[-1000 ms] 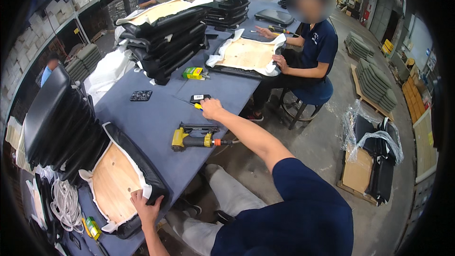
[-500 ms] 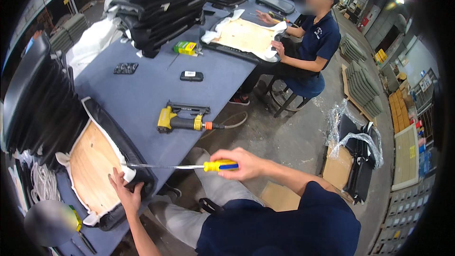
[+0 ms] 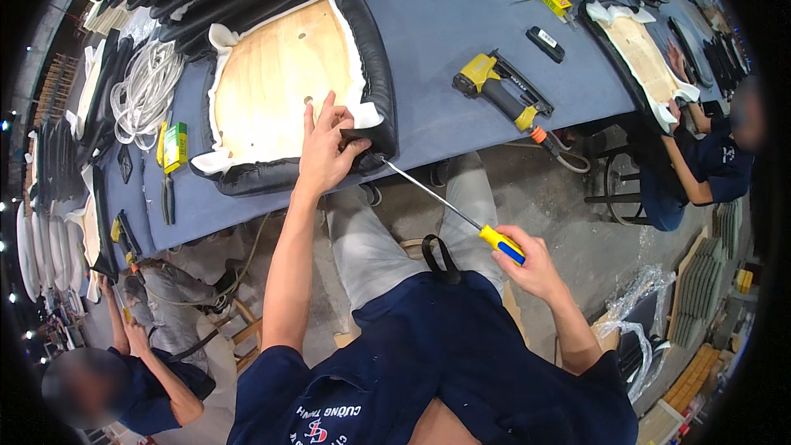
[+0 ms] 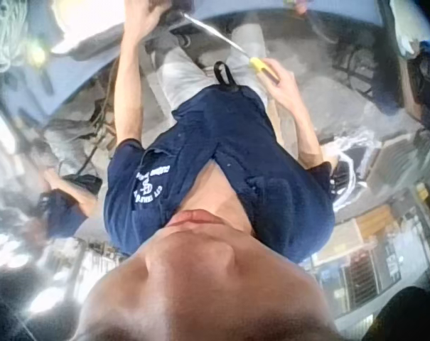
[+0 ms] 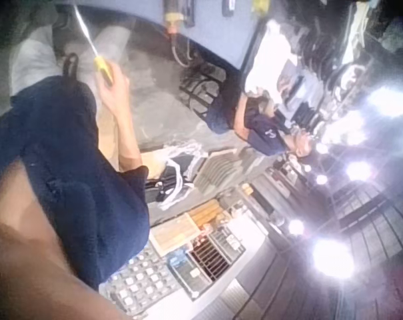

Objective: The person uses a yellow pneumatic staple gun to attach black fabric to the underside of a seat base. They repeatedly pull the fabric taut, staple the edges, and use a screwdriver to adjust the material. The person works on one seat base at a time in a workshop setting.

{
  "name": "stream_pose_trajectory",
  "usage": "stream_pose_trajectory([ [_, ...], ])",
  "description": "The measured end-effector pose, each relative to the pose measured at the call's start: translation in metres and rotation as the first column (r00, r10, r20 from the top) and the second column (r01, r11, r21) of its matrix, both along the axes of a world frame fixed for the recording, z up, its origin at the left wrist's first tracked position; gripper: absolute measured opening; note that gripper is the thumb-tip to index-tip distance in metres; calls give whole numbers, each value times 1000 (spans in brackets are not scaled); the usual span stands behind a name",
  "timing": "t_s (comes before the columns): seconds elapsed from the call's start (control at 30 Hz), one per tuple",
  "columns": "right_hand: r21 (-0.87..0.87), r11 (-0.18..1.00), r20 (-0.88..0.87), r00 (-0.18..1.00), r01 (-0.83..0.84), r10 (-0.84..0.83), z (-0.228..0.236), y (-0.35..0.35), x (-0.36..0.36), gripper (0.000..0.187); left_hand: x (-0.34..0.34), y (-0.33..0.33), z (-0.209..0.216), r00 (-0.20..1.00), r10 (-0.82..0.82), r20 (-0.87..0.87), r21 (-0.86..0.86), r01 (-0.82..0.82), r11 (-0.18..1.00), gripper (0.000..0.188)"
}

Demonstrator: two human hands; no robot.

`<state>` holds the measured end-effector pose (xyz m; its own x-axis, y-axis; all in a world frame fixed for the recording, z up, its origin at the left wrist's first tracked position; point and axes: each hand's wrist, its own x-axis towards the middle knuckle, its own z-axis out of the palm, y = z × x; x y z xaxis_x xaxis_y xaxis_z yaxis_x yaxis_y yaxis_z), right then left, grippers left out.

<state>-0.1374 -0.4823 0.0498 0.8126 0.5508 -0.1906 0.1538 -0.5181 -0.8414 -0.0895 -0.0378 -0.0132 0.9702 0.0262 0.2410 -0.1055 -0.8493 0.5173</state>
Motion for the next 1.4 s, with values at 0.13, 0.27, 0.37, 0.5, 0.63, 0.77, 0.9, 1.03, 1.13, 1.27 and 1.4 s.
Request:
stream_pose_trajectory([
  [0.13,-54,998,-77,997,-15,11,-2,7,7,39,-2,-1,-1,1000,5,3,11,-5,1000,42],
  [0.27,70,993,-534,845,91,-39,-3,10,16,36,-1,-1,-4,1000,-1,22,2,1,1000,45],
  [0.37,122,969,-842,539,217,-15,10,12,28,41,0,-2,-1,999,10,35,8,-11,1000,46],
  [0.5,112,969,-910,416,220,10,27,14,31,49,-1,-1,-2,999,15,50,-3,-15,1000,44],
  [0.63,47,965,-949,313,257,-37,36,19,21,51,-2,-5,-1,997,10,78,-23,-9,1000,37],
  [0.77,71,936,-993,114,345,34,49,30,18,54,-2,-8,3,996,-3,93,-40,6,999,34],
  [0.9,232,851,-943,-106,472,315,15,25,10,54,2,-8,4,997,10,79,-40,-6,999,35],
  [1.03,280,914,-833,548,295,78,-100,36,-12,49,6,-5,-3,994,48,94,-32,-45,998,31],
  [1.13,-67,994,179,981,90,-77,-144,58,-24,46,13,-4,-1,991,83,107,-34,-80,996,32],
  [1.27,6,988,159,976,153,-152,-139,56,-7,45,14,-1,-11,979,134,155,26,-140,990,45],
  [1.4,14,991,69,988,135,-136,-103,46,11,46,17,-5,-12,970,202,134,60,-212,975,53],
])
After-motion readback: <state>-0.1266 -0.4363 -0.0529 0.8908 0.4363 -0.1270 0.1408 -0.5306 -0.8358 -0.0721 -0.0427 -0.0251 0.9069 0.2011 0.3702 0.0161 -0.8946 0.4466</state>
